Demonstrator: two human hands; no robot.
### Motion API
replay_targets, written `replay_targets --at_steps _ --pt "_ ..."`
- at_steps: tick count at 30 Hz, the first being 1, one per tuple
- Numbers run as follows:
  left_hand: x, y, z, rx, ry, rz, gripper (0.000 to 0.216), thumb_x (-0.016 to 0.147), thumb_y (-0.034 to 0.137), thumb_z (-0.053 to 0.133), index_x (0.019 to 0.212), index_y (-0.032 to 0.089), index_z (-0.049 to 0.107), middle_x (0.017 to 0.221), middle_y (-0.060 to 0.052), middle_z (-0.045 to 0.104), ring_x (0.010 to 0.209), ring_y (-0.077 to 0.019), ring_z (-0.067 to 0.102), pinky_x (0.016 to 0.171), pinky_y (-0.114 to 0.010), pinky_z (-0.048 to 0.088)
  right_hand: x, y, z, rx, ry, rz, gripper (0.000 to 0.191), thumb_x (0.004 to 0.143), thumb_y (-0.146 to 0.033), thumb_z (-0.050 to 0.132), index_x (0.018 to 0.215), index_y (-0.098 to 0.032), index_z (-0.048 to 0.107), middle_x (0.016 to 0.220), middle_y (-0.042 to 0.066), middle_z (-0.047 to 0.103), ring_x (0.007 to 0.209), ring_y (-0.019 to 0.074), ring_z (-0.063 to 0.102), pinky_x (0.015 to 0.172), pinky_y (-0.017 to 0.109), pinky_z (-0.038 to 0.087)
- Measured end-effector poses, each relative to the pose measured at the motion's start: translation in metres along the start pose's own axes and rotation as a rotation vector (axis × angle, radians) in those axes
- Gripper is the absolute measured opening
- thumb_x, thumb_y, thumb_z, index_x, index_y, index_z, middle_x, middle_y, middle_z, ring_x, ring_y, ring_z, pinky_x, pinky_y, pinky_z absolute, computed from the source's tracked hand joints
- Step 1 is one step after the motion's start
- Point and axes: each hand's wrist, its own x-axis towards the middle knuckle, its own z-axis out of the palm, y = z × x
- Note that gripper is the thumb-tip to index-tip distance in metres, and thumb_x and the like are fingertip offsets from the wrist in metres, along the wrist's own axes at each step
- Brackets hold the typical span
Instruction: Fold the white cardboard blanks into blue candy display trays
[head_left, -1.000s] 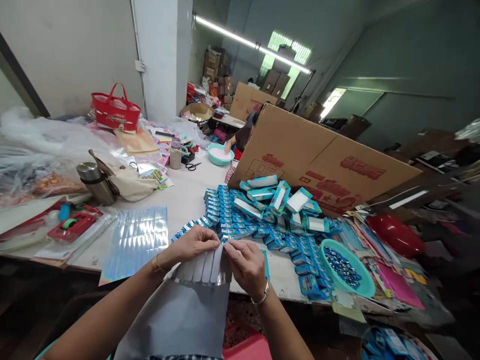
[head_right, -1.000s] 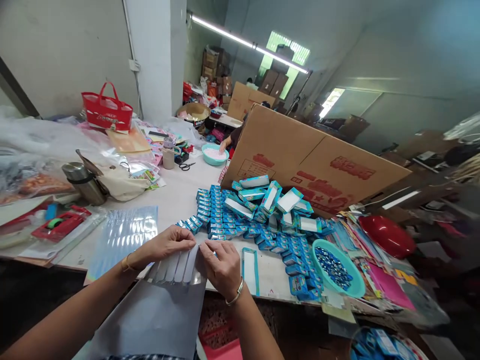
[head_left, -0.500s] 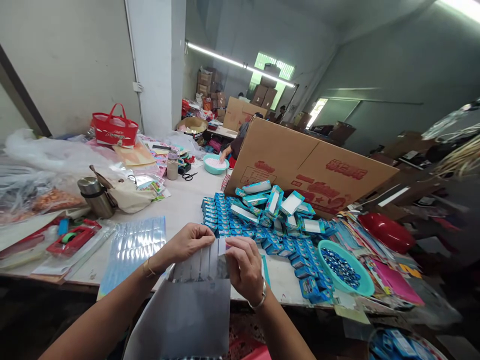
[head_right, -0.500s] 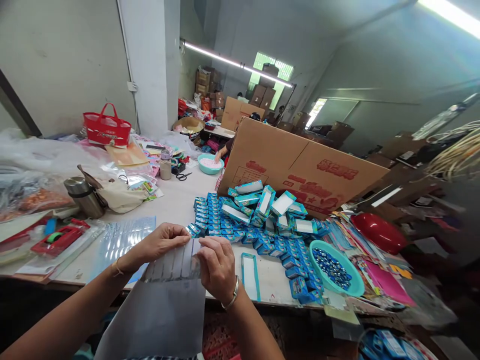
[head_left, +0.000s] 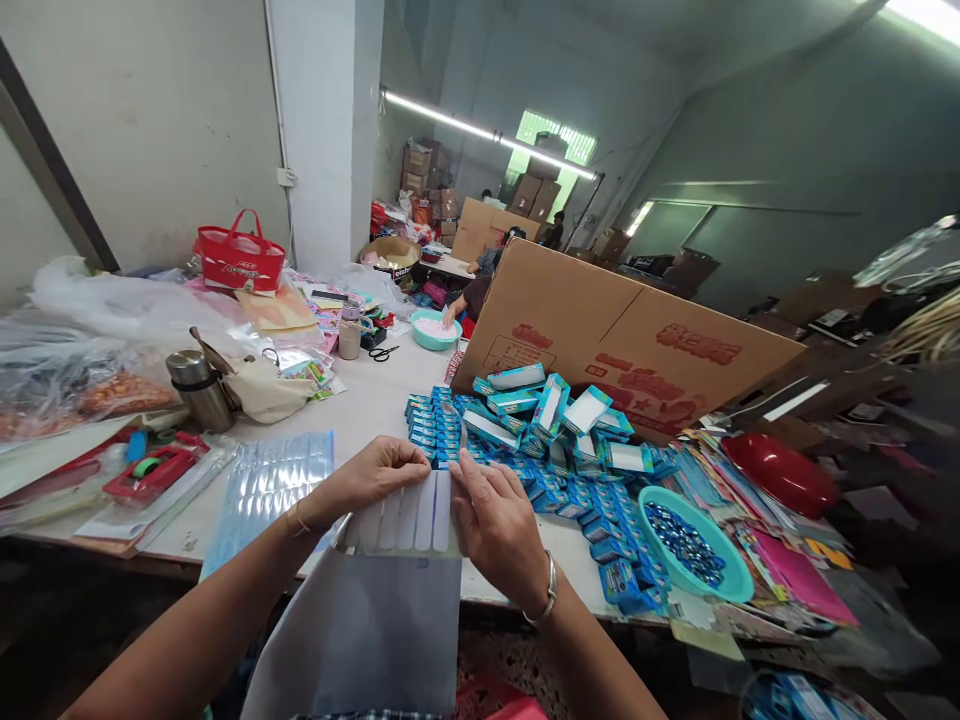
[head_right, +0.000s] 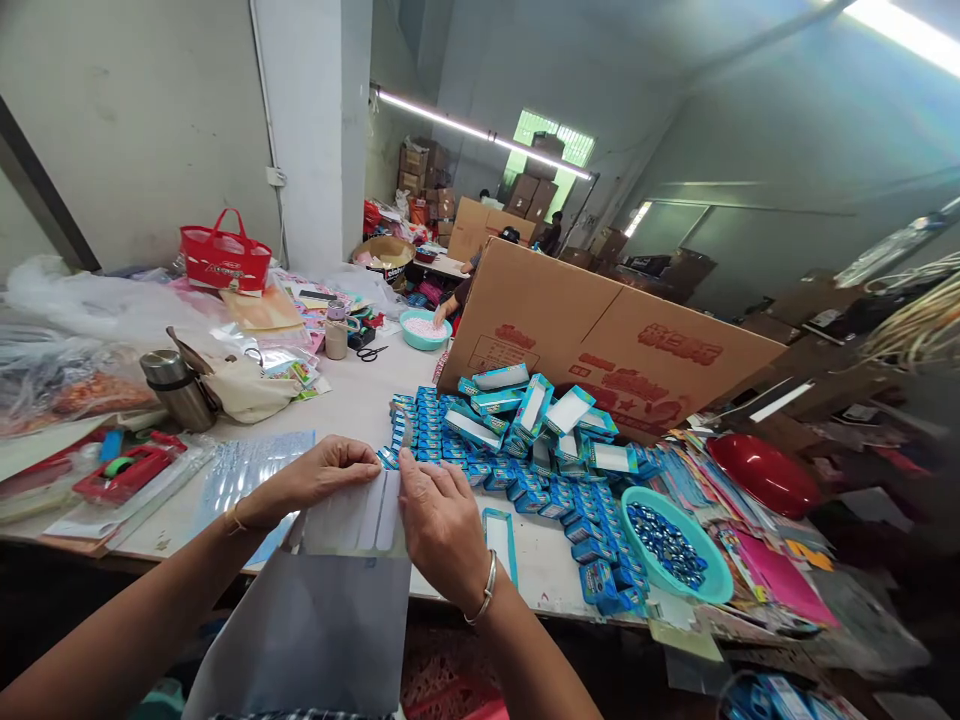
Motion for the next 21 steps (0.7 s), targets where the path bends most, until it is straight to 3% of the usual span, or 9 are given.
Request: replay_targets --at_steps 10,17,21 --pt "0.0 0.013 0.008 0.032 -0.003 0.053 0.034 0.084 0.044 0.051 0.074 0.012 0.061 0.061 0.004 0.044 0.056 -0.0076 0.035 0.05 -0.019 0.028 -0.014 0.002 0.002 0.011 0.178 -0.022 0.06 0.085 -0.011 0.051 0.141 -0.023 0.033 0.111 0.01 0.065 0.104 0.0237 0.058 0.086 0.045 0.048" --pt "0.009 0.012 0.008 0.023 -0.027 0.043 0.037 0.084 0.047 0.051 0.074 0.012 0.059 0.06 0.005 0.042 0.055 -0.0072 0.032 0.049 -0.019 0.026 -0.007 0.01 0.003 -0.027 0.152 0.021 0.06 0.086 -0.009 0.05 0.141 -0.023 0.031 0.1 0.007 0.065 0.098 0.0209 0.059 0.095 0.049 0.04" --pt "0.025 -0.005 -0.003 0.035 -0.004 0.04 0.034 0.084 0.044 0.05 0.073 0.013 0.058 0.061 0.004 0.043 0.056 -0.0074 0.035 0.049 -0.019 0.027 0.003 0.019 0.0 0.008 0.159 0.003 0.061 0.086 -0.008 0.048 0.142 -0.023 0.028 0.097 0.006 0.064 0.092 0.0192 0.06 0.094 0.048 0.041"
